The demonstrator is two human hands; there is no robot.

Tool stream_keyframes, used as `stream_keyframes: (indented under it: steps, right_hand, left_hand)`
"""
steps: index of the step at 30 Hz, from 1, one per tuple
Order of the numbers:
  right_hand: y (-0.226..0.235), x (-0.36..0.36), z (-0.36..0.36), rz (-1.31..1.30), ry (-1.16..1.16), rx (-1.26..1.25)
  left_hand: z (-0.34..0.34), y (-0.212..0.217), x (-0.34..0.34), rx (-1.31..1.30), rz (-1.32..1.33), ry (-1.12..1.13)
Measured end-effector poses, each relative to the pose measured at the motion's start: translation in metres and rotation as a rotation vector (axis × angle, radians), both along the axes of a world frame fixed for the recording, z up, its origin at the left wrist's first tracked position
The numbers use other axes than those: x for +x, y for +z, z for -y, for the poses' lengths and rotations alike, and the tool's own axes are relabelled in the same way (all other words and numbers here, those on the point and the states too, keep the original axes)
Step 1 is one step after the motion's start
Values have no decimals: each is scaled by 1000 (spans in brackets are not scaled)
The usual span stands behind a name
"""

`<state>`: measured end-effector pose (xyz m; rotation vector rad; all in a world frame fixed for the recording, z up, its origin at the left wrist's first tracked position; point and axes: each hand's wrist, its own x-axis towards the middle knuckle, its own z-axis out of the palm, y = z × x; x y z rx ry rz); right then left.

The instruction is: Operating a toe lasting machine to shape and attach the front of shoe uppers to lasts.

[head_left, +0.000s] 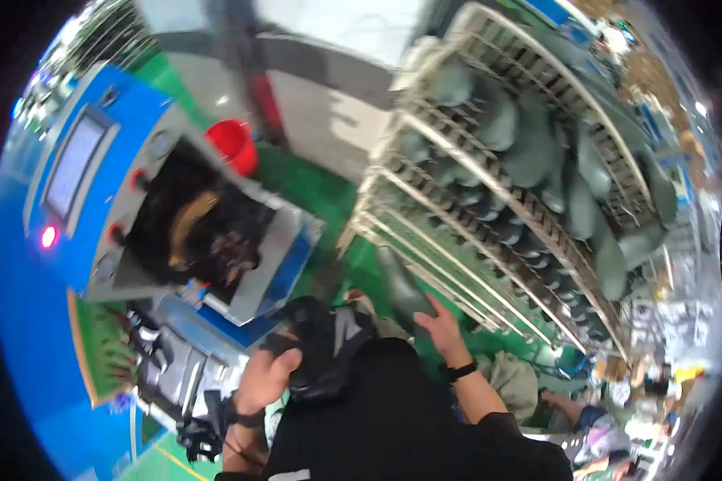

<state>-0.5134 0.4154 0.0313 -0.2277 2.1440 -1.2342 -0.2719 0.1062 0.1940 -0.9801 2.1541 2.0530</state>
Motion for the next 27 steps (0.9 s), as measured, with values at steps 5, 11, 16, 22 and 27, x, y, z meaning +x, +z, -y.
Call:
stream_keyframes:
  steps: [5,11,16,22,27]
  right_hand:
    - [10,-9,-34,403,-464,-500]
    - [44,-16,-74,687,-579,-956]
    - [65,-16,-55,884,-655,-1188]
    - [124,-25,-21,576,-441,-1085]
    - [185,-88,45,632,-404,-1446]
  left_hand:
    - [-6,-7,-38,-104,139,-80]
    - [-1,-12,-57,-115,118,-83]
    - [10,-17,-64,-72,260,-160]
    - [23,-44,-42,-62,160,-95]
    - [26,-48,-19,-39,237,-1]
